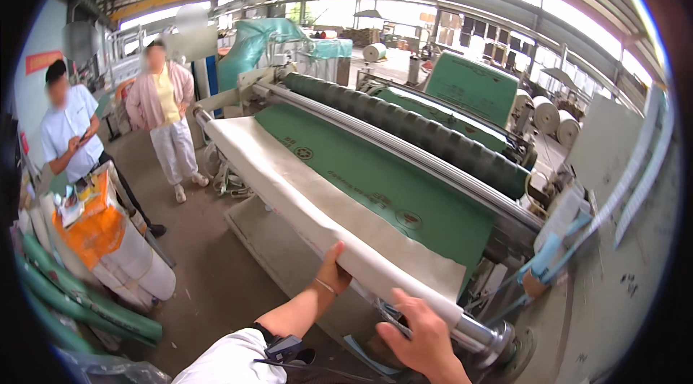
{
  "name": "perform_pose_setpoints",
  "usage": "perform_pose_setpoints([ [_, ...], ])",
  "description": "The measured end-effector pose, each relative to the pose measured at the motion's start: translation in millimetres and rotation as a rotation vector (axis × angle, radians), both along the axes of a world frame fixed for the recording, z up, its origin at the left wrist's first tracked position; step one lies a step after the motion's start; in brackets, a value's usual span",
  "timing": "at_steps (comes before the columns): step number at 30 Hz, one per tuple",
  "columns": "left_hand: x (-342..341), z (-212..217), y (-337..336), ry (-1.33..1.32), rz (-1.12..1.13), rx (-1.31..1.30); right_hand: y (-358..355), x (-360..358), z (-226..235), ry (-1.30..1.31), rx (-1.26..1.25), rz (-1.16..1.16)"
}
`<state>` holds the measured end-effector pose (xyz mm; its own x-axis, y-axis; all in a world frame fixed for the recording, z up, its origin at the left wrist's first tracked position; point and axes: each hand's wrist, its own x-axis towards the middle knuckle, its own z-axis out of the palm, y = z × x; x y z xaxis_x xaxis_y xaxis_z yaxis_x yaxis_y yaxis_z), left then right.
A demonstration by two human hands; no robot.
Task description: Operating an industrial roll-processing machine to feed and align large sheets of green material.
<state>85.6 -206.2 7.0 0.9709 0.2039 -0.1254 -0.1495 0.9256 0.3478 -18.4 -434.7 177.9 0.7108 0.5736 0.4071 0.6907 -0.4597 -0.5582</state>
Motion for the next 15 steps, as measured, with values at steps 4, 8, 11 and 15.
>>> perform_pose_setpoints([
  [4,-9.1,8.8,2.6,0.036,-0.005,0.051,15.8,-21.2,9.7,0.051,-0.006,0.266],
  [8,6.4,-3.0,-22.7,-0.019,0.079,0.095,-15.4,-39.3,-14.6,0.227,0.098,0.151],
  [11,-4.0,-12.1,-6.8,0.001,0.062,0.059,18.2,-42.0,3.3,0.277,0.228,0.244],
  [15,2.7,-19.3,-13.9,-0.034,0.163,0.154,15.5,-50.7,30.5,0.268,0.089,0.474],
])
